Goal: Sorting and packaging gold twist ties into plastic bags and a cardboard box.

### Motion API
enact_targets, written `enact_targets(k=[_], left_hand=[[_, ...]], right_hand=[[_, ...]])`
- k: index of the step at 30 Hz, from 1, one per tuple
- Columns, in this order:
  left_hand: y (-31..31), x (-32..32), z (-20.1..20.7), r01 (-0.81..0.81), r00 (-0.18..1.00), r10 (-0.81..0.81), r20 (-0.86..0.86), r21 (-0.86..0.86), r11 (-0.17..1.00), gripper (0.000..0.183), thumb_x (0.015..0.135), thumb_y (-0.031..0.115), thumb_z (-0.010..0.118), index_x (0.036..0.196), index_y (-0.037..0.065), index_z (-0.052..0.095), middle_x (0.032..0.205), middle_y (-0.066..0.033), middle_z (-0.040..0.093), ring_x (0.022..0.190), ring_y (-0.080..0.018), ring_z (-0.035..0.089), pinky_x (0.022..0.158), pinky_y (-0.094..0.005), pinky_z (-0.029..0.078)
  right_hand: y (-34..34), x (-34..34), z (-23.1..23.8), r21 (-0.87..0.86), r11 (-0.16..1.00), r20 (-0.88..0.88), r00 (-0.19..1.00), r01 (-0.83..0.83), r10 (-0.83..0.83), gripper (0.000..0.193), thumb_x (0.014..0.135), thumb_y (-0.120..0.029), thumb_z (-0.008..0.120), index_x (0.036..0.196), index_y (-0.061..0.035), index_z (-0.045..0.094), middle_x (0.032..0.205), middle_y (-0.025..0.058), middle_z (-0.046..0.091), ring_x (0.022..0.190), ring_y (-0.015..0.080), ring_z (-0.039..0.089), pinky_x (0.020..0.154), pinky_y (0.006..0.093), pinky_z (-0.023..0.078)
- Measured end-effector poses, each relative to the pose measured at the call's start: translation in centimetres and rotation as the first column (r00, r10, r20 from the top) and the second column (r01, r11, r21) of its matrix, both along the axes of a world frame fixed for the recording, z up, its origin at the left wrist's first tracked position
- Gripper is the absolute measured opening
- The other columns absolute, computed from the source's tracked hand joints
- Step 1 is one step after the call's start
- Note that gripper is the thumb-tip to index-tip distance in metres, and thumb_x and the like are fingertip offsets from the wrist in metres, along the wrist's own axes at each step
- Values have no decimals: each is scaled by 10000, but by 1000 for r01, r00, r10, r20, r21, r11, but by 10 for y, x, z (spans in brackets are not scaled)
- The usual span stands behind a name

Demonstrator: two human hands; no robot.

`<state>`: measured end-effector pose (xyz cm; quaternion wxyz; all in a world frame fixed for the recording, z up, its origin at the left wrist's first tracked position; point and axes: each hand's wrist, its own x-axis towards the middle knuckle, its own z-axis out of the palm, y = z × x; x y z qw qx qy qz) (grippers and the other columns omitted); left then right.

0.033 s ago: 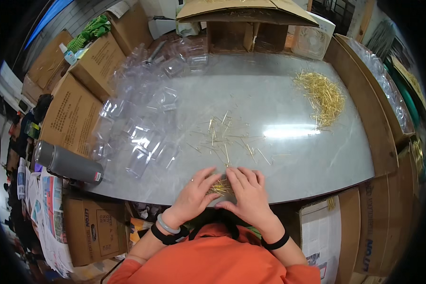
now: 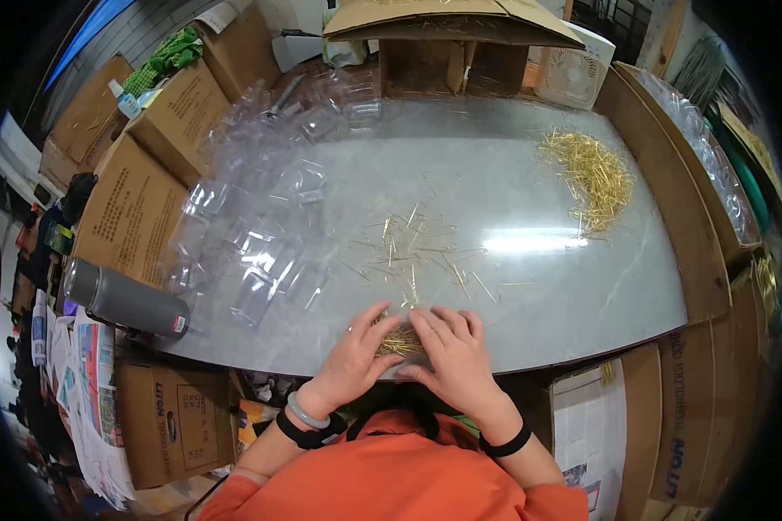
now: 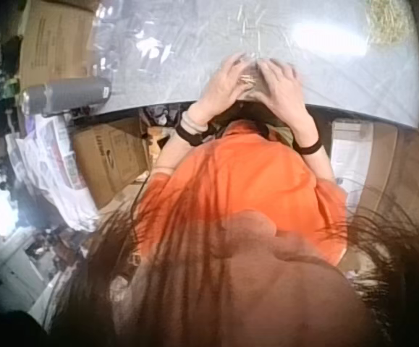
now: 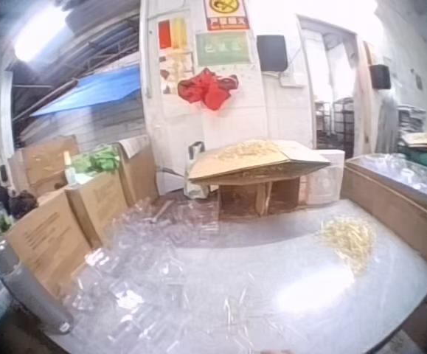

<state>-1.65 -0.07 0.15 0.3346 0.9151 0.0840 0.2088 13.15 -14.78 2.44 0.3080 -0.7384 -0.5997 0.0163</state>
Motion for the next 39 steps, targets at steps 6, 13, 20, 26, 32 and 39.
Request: enact_targets(k=[6, 13, 20, 26, 32, 39], left_hand=[[3, -1, -4, -37, 999, 43, -31, 171, 984, 761, 827, 153, 785, 1456, -37, 400, 1496, -238, 382, 1400, -453, 358, 1149, -535, 336], [3, 4, 3, -89, 984, 114, -135, 181, 979, 828, 875, 258, 753, 1505, -54, 317, 1486, -243, 401, 1445, -455, 294, 1189, -609, 209], [4, 10, 4, 87, 987, -53, -153, 225, 970, 670, 894, 191, 717, 1480, 42, 428, 1420, -138, 495, 1401, -404, 378, 1181, -613, 241], [-9, 13, -2, -1, 992, 36, -120, 275, 961, 581, 902, 141, 684, 1423, 3, 467, 1356, -157, 510, 1352, -379, 431, 1168, -555, 320], [-3, 8, -4, -45, 998, 49, 45, -88, 995, 676, 890, 124, 698, 1473, -26, 391, 1417, -228, 444, 1363, -406, 427, 1164, -496, 351], [31, -22, 17, 60, 996, -60, -72, -11, 998, 910, 763, 240, 838, 1511, 3, 378, 1529, -196, 398, 1376, -393, 416, 1147, -447, 368]], right_hand=[[7, 16, -21, -16, 958, 65, 956, -286, 287, 436, 823, -121, 748, 1243, -88, 633, 1288, 84, 630, 1244, 326, 531, 1065, 456, 388], [-2, 2, -8, 84, 995, -1, 999, 53, -53, 393, 775, -94, 790, 1148, -77, 669, 1201, 86, 650, 1091, 324, 590, 938, 422, 475], [-13, 10, -23, 85, 992, -125, 988, 98, -87, 434, 821, -71, 764, 1229, -35, 621, 1299, 178, 588, 1190, 359, 550, 978, 447, 473], [3, -17, -25, 77, 995, -224, 974, 55, -37, 673, 903, -10, 666, 1483, 45, 330, 1543, 284, 342, 1394, 448, 399, 1142, 470, 377], [9, 1, -18, 24, 996, -160, 983, -83, 86, 915, 756, -273, 856, 1473, 31, 376, 1518, 245, 408, 1405, 416, 403, 1146, 495, 356], [19, 4, -13, 6, 994, 82, 991, -109, 108, 475, 785, -241, 799, 1203, -96, 628, 1207, 70, 602, 1159, 281, 540, 1019, 442, 394]])
